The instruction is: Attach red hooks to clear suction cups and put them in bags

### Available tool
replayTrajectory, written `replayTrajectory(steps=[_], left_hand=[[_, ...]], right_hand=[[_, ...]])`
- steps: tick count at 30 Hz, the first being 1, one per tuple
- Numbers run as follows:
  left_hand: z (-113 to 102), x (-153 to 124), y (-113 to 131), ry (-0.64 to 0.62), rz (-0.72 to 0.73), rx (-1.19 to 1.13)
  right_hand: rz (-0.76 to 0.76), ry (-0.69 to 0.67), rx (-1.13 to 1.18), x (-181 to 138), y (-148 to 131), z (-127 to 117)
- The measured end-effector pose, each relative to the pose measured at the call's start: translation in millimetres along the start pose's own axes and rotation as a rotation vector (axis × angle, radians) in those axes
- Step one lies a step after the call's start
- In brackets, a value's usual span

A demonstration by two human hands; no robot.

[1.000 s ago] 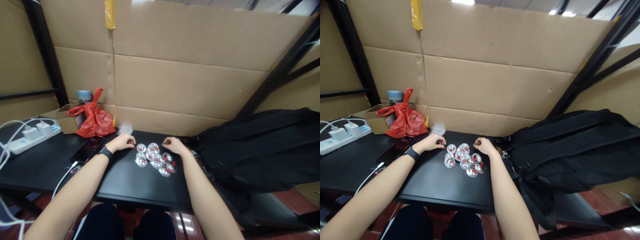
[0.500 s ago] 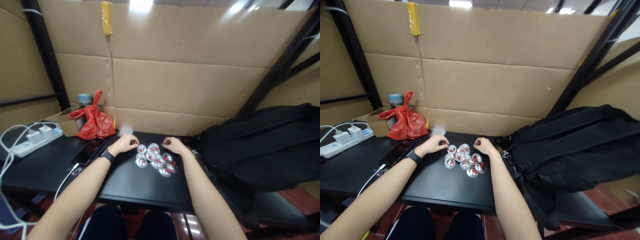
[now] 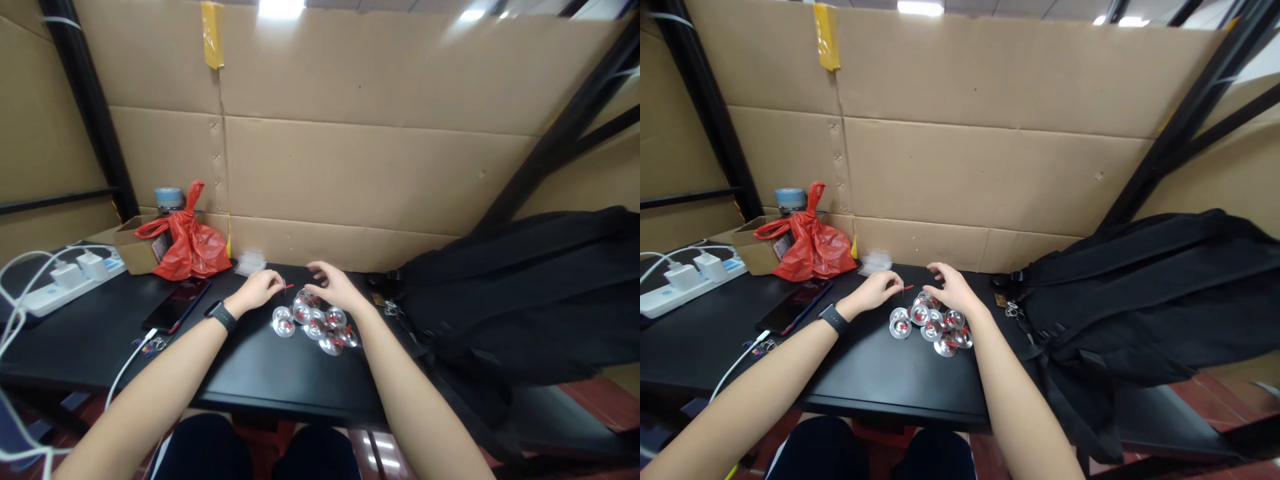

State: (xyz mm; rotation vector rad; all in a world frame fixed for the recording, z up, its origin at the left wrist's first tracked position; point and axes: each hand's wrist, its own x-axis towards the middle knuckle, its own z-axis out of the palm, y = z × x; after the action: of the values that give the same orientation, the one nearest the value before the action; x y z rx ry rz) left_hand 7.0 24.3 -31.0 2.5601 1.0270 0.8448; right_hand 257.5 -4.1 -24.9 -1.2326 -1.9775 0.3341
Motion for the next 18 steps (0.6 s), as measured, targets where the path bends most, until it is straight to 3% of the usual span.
replayTrajectory(steps=[5, 10, 14, 18], left_hand=[[-7.3, 0.4, 10.9, 0.073, 0.055, -0.336], [-15.8, 1.2, 16.5, 0.055, 0.083, -0.301], [-36.5, -1.9, -10.2, -0.012, 0.042, -0.094], [-45.2, -8.5, -48.7, -0.156, -0.03, 0.073]], right_hand=[[-0.234, 0.036, 0.14, -2.9, -39.3, 26.2], [-0.282, 0.101, 0.131, -2.5, -56.1, 38.7], [-0.198, 0.121, 0.079, 2.7, -36.1, 26.3], [0.074, 0.167, -0.184, 3.0, 15.1, 2.5]])
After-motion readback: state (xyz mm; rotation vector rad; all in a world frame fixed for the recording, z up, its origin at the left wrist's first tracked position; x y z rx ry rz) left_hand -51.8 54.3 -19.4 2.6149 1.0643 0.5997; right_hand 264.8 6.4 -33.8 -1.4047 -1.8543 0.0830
